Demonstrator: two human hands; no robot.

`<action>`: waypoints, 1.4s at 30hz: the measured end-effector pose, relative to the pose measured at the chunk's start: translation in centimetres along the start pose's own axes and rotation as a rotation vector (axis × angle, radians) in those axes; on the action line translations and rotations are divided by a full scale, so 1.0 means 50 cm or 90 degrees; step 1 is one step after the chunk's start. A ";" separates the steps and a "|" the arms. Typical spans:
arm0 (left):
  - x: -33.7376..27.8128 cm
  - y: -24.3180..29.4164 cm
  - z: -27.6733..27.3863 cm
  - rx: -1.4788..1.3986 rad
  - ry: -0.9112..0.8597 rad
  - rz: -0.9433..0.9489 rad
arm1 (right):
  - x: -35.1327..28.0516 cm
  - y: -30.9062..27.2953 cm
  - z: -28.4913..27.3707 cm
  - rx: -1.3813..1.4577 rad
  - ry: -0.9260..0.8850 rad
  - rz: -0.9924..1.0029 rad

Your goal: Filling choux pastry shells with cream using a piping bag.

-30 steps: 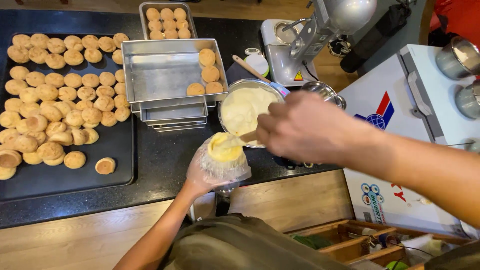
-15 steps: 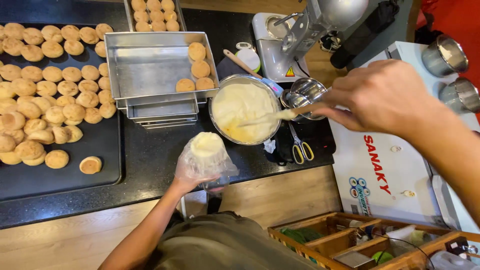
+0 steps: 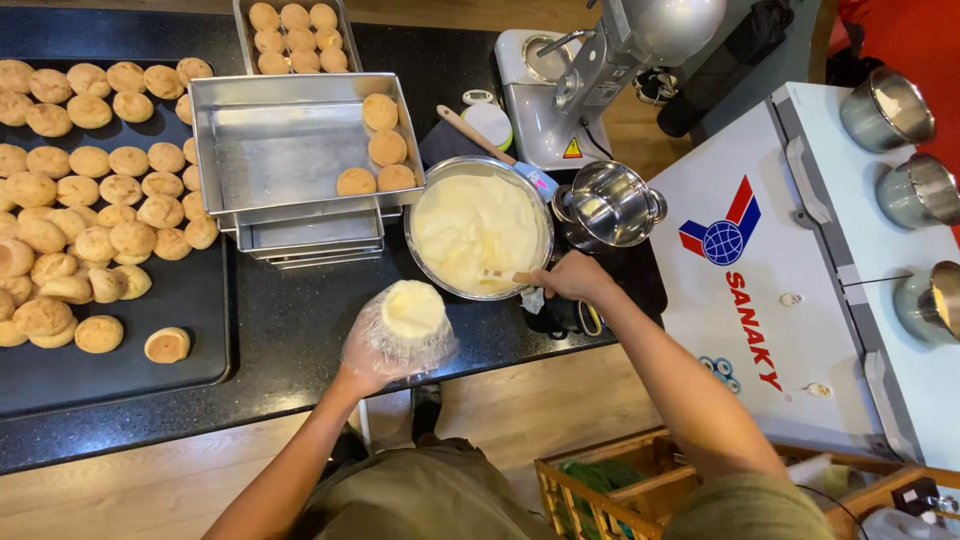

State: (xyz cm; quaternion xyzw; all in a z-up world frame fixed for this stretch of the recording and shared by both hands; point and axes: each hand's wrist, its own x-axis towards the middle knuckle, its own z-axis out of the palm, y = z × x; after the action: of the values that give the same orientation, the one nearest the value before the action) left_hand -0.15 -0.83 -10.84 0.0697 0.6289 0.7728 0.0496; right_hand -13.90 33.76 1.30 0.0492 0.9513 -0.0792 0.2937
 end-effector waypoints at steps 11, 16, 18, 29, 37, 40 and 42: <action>0.040 0.194 0.024 0.221 0.034 0.193 | -0.062 0.167 0.117 0.510 0.052 -0.057; 0.054 0.288 0.063 0.268 0.022 0.240 | -0.124 0.198 0.064 0.545 0.176 -0.180; 0.058 0.307 0.081 0.286 0.048 0.312 | -0.165 0.198 0.022 0.531 0.208 -0.183; 0.044 0.330 0.158 0.369 0.179 0.254 | -0.307 0.072 0.039 0.393 0.509 -0.287; 0.029 0.278 0.148 0.231 0.117 0.163 | -0.340 0.124 -0.066 -0.120 0.748 -0.428; 0.025 0.263 0.138 0.125 0.105 0.097 | -0.344 0.172 -0.142 -0.238 0.746 -0.479; 0.024 0.255 0.125 0.134 0.118 0.125 | -0.339 0.197 -0.177 -0.227 0.694 -0.434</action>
State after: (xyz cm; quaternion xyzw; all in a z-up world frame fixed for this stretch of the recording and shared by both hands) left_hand -0.13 2.78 2.92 0.0636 0.6986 0.7067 -0.0919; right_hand -3.46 44.21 16.91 -0.2710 0.9245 0.0272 -0.2668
